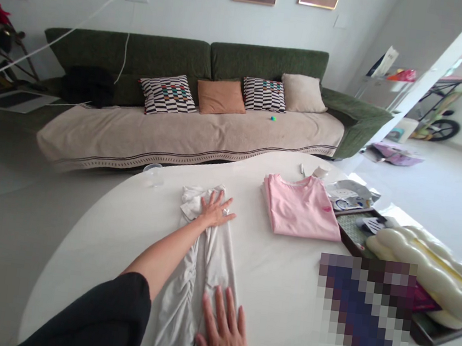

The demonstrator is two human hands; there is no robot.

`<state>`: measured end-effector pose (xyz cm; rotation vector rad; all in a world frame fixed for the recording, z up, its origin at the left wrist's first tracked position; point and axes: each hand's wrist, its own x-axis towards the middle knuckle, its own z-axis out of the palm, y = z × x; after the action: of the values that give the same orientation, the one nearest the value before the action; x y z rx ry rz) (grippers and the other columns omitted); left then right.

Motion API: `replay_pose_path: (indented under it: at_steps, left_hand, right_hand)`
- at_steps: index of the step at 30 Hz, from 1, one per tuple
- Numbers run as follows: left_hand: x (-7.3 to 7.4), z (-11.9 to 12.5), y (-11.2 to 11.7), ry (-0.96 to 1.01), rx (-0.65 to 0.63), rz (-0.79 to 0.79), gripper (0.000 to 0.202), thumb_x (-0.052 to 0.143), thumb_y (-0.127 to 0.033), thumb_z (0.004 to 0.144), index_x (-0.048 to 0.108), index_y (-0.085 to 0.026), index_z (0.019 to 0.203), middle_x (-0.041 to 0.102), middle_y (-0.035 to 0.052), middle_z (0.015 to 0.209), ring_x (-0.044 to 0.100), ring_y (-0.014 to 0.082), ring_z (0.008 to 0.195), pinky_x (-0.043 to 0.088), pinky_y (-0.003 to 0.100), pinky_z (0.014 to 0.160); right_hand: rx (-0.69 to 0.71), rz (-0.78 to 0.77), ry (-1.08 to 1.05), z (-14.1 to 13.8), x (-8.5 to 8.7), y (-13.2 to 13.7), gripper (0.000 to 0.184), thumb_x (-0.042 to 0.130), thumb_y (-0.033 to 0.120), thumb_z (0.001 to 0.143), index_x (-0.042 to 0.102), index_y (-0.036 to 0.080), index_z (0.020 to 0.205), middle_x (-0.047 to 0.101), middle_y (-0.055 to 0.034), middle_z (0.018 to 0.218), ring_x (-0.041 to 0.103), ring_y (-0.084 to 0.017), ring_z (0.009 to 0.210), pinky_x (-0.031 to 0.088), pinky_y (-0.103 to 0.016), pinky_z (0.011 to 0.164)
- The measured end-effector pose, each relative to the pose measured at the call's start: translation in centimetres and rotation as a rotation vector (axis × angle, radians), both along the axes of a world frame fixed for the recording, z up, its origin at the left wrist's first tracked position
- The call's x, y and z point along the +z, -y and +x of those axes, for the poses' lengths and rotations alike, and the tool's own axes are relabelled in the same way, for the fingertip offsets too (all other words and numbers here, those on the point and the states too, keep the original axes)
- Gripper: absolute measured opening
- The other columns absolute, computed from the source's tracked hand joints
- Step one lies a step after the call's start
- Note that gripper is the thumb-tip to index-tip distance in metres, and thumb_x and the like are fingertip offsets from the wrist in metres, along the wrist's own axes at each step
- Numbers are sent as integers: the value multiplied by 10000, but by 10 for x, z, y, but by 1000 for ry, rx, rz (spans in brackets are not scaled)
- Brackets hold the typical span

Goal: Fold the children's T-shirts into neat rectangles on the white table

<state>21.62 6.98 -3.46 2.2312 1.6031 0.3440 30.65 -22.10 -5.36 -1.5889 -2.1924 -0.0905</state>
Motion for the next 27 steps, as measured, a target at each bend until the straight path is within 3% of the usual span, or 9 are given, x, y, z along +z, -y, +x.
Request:
replay_pose_path:
  at_steps: [5, 8, 10, 13, 17, 19, 21, 24, 27]
  left_hand:
    - [18, -1, -14, 61, -7, -77, 561, 535, -513, 747, 431, -331, 1267, 233, 54, 1448, 62, 322, 1338, -55, 616, 987]
    - [35, -3, 0, 87, -45, -59, 516, 522, -418, 786, 415, -320, 1281, 279, 59, 1431, 135, 306, 1331, 0, 604, 1007]
    - [45, -10, 31, 108, -87, 7, 522, 501, -386, 808, 381, -300, 1309, 265, 61, 1436, 141, 282, 1333, 35, 562, 1037]
    - [51, -35, 113, 122, -180, 113, 587, 448, -447, 829, 306, -239, 1359, 231, 94, 1446, 136, 271, 1336, 119, 502, 1061]
    - [34, -81, 244, 6, -319, 64, 741, 441, -525, 810, 126, -226, 1411, 128, 101, 1470, 144, 296, 1330, 200, 486, 1051]
    - [23, -99, 292, -86, -328, 31, 857, 526, -557, 742, 82, -260, 1412, 116, 88, 1471, 143, 328, 1323, 223, 522, 1031]
    - [17, -108, 319, -163, -309, 21, 940, 612, -549, 673, 75, -306, 1405, 117, 64, 1472, 134, 349, 1321, 233, 548, 1016]
    - [16, -110, 331, -212, -278, 43, 965, 662, -500, 645, 82, -334, 1398, 124, 41, 1472, 127, 346, 1323, 234, 550, 1017]
    - [20, -106, 334, -220, -290, 83, 948, 681, -428, 649, 107, -326, 1398, 141, 28, 1470, 134, 333, 1324, 250, 525, 1024]
  right_hand:
    - [36, -3, 31, 6, -3, 10, 624, 481, 380, 792, 261, 318, 1373, 358, -60, 1374, 424, -333, 1184, 450, -505, 814]
    - [55, -53, 35, 8, 2, 11, 622, 469, 372, 812, 222, 331, 1381, 298, -51, 1405, 383, -328, 1216, 439, -500, 837]
    - [56, -107, 28, 8, 5, 12, 611, 448, 362, 831, 189, 347, 1384, 249, -39, 1424, 338, -323, 1246, 417, -507, 867]
    - [45, -226, 4, 7, 6, 14, 607, 412, 386, 850, 130, 369, 1387, 162, -14, 1447, 239, -308, 1294, 350, -527, 935]
    - [30, -355, -34, 6, 9, 15, 617, 325, 417, 872, 32, 304, 1404, 70, 11, 1461, 94, -247, 1337, 241, -489, 1027]
    - [20, -396, -40, 6, 16, 16, 625, 307, 420, 873, 30, 261, 1410, 50, 7, 1465, 35, -226, 1344, 192, -472, 1052]
    - [53, -435, -30, 9, 26, 18, 668, 344, 470, 849, 74, 236, 1413, 36, -16, 1469, -1, -237, 1344, 167, -481, 1055]
    - [175, -471, 20, 18, 36, 27, 846, 542, 534, 714, 145, 250, 1405, 17, -57, 1473, -19, -283, 1339, 163, -510, 1043]
    - [214, -418, 120, 31, 36, 43, 934, 667, 264, 627, 143, 286, 1400, 48, -72, 1474, 27, -296, 1338, 204, -502, 1031]
